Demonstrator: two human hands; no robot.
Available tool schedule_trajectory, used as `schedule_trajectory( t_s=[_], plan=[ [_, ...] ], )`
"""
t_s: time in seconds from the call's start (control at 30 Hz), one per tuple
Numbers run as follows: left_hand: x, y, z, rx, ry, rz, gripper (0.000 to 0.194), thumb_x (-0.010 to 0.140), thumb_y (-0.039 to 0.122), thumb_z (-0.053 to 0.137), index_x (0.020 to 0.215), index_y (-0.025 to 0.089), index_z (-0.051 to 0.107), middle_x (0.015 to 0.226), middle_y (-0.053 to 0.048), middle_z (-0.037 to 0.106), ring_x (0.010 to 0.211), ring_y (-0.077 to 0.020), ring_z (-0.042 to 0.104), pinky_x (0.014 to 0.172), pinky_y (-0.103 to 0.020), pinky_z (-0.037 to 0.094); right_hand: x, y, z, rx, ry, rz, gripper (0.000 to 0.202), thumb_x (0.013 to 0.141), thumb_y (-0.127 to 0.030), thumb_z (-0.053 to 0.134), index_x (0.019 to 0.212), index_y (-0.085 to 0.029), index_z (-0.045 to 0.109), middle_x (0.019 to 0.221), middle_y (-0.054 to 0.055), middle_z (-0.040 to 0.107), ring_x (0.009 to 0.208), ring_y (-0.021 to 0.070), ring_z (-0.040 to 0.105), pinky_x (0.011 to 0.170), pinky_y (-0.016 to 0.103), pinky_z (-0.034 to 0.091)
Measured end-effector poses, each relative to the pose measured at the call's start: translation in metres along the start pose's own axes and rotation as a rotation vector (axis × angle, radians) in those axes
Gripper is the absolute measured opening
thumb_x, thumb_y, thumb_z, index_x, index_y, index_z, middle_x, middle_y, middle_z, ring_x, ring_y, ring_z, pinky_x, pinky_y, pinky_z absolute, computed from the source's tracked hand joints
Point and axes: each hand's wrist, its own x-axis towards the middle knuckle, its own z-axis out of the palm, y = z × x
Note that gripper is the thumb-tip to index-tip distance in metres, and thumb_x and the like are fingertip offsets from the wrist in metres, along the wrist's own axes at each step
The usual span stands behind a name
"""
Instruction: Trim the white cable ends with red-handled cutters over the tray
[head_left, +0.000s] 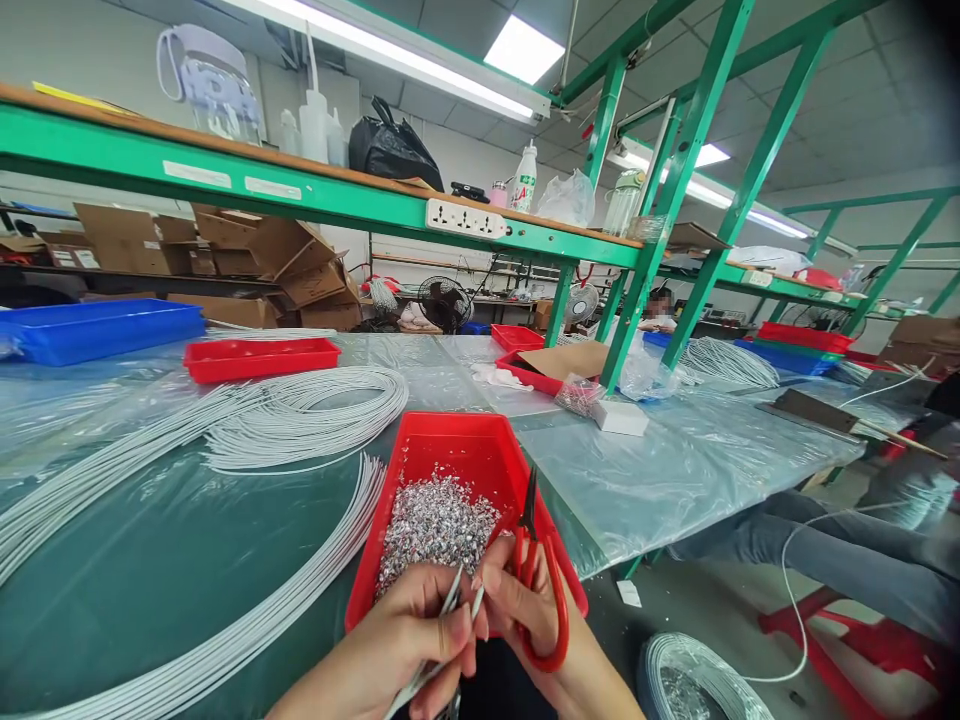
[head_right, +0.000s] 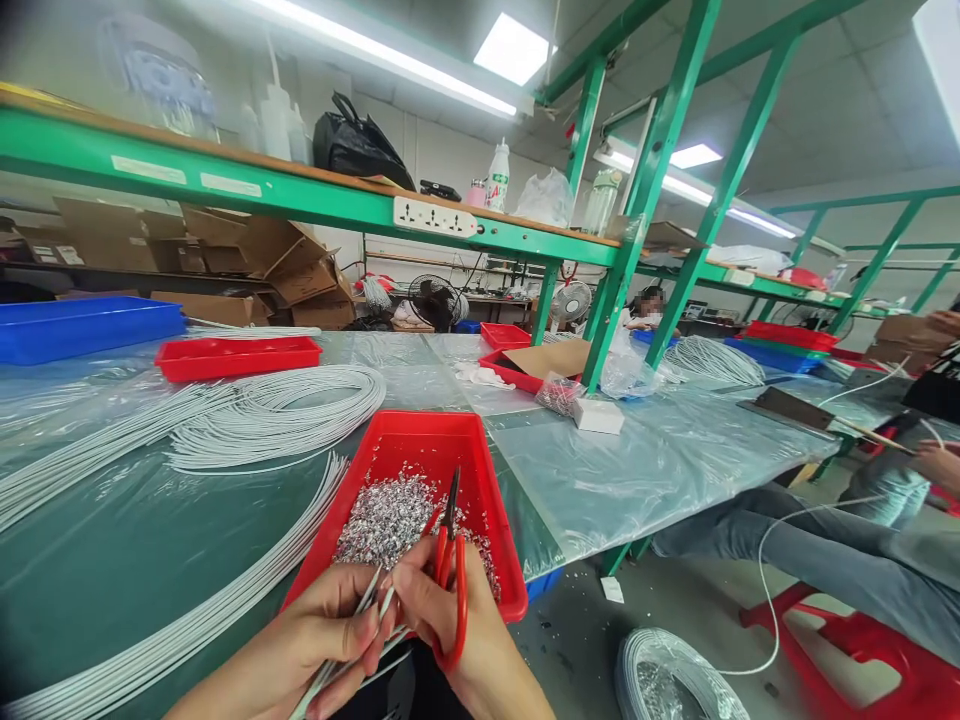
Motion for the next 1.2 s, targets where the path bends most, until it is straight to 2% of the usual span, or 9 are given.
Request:
schedule_trajectory(
  t_s=[0.07,0.13,0.27,0.47,0.6,0.7,0.87,1.0,1.2],
  plan=[
    [-0.002,-0.001,0.001,-0.019,0.021,-0.015,0.048,0.059,0.057,0.071,0.066,0.014,0.05,0.05,0.003,0.053,0.026,-0.0026,0.034,0.028,-0.016,0.017,-0.002,-0.006,-0.001,-0.087,0.021,-0.06,0.024,0.066,-0.029,0.076,0.063,-0.012,0.06,0.05,0.0,0.055,0.048,0.0097,0.049,0.048,0.02,0.033],
    [-0.004,-0.001,0.004,0.114,0.145,0.079,0.047,0.065,0.058,0.066,0.068,0.014,0.051,0.048,0.005,0.048,0.029,-0.0024,0.032,0.031,-0.016,0.018,-0.004,-0.012,0.0,-0.145,0.045,-0.103,0.018,0.067,-0.023,0.077,0.066,-0.011,0.064,0.055,0.001,0.059,0.053,0.0098,0.051,0.053,0.02,0.036],
    [-0.01,0.001,0.013,0.37,0.344,0.244,0.036,0.075,0.05,0.06,0.072,0.015,0.053,0.048,0.008,0.038,0.042,-0.0059,0.033,0.042,-0.017,0.026,-0.008,-0.017,0.001,-0.151,0.057,-0.1,0.023,0.077,-0.032,0.068,0.067,-0.012,0.064,0.05,-0.005,0.048,0.045,0.0042,0.036,0.048,0.018,0.029],
    [-0.018,0.005,0.019,0.754,0.471,0.438,0.019,0.081,0.026,0.054,0.065,0.016,0.056,0.062,0.001,0.046,0.057,-0.012,0.04,0.053,-0.022,0.031,-0.012,-0.014,0.002,0.003,-0.015,-0.004,0.029,0.067,-0.031,0.077,0.057,-0.012,0.057,0.046,-0.005,0.047,0.045,0.0045,0.035,0.046,0.019,0.023],
    [-0.018,0.002,0.016,0.718,0.443,0.498,0.013,0.079,0.018,0.053,0.066,0.017,0.053,0.064,0.002,0.046,0.059,-0.0121,0.043,0.056,-0.022,0.033,-0.012,-0.009,0.007,0.248,-0.109,0.205,0.035,0.071,-0.046,0.069,0.064,-0.018,0.05,0.04,-0.012,0.03,0.032,0.0028,0.016,0.04,0.019,0.02],
    [-0.016,-0.003,0.011,0.481,0.336,0.406,0.022,0.076,0.032,0.061,0.066,0.017,0.049,0.058,0.005,0.04,0.052,-0.0097,0.037,0.049,-0.02,0.03,-0.011,-0.006,0.007,0.317,-0.156,0.296,0.033,0.071,-0.044,0.07,0.065,-0.017,0.051,0.041,-0.013,0.029,0.031,0.0016,0.012,0.039,0.019,0.019],
    [-0.013,-0.003,0.008,0.291,0.224,0.288,0.039,0.072,0.051,0.064,0.067,0.017,0.046,0.043,0.01,0.034,0.036,-0.0047,0.026,0.04,-0.018,0.022,-0.011,-0.01,0.002,0.2,-0.108,0.153,0.029,0.073,-0.039,0.071,0.065,-0.013,0.059,0.038,-0.009,0.038,0.034,0.0025,0.024,0.041,0.021,0.014],
    [-0.014,0.003,0.009,0.247,0.219,0.2,0.048,0.065,0.06,0.066,0.067,0.016,0.046,0.046,0.007,0.041,0.034,-0.0032,0.028,0.038,-0.018,0.014,-0.016,-0.018,0.0,0.065,-0.072,0.065,0.027,0.071,-0.035,0.074,0.077,-0.01,0.068,0.045,-0.004,0.05,0.039,0.0016,0.029,0.041,0.021,0.01],
    [-0.016,0.008,0.014,0.436,0.163,0.29,0.029,0.076,0.04,0.06,0.066,0.016,0.048,0.055,0.005,0.041,0.05,-0.0091,0.033,0.049,-0.021,0.024,-0.013,-0.015,-0.002,0.118,-0.108,0.159,0.028,0.071,-0.034,0.073,0.062,-0.013,0.057,0.039,-0.008,0.042,0.036,0.0021,0.027,0.041,0.019,0.019]
  ],
)
